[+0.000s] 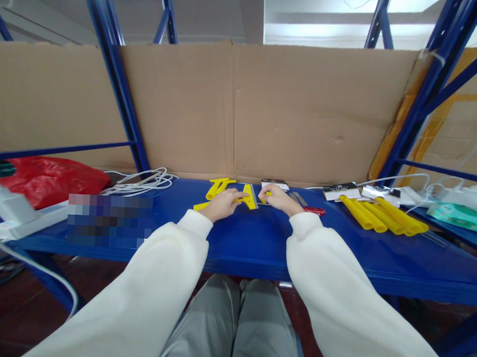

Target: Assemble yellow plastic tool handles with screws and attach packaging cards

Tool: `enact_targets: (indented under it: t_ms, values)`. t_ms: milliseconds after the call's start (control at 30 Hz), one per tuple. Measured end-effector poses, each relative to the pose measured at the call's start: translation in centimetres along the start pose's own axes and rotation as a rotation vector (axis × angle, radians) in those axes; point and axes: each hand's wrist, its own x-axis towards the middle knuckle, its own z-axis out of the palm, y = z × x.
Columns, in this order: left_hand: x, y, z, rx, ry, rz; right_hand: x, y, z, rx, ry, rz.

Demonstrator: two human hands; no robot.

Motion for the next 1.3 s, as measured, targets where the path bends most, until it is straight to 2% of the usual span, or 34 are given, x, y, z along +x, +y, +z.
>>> enact_targets:
  t_ms: [167,467,1000,1300]
  values:
    - [-0.1,0.2,0.0,0.011,0.029,0.035,0.1,-0.6,1.8,-0.055,0.005,-0.162]
    - [0.3,-0.4,0.8,0.011,0.098,0.094,0.2,0.6,2.9,-0.099,0.06,-0.208]
    - [0.4,-0.5,1.0,0.015,0.109,0.122,-0.1,0.1,2.9,-0.11,0.055,-0.177]
    - [0.3,-0.1,0.6,0.04,0.076,0.085,0.0,0.2,3.1,-0.112,0.08,-0.173]
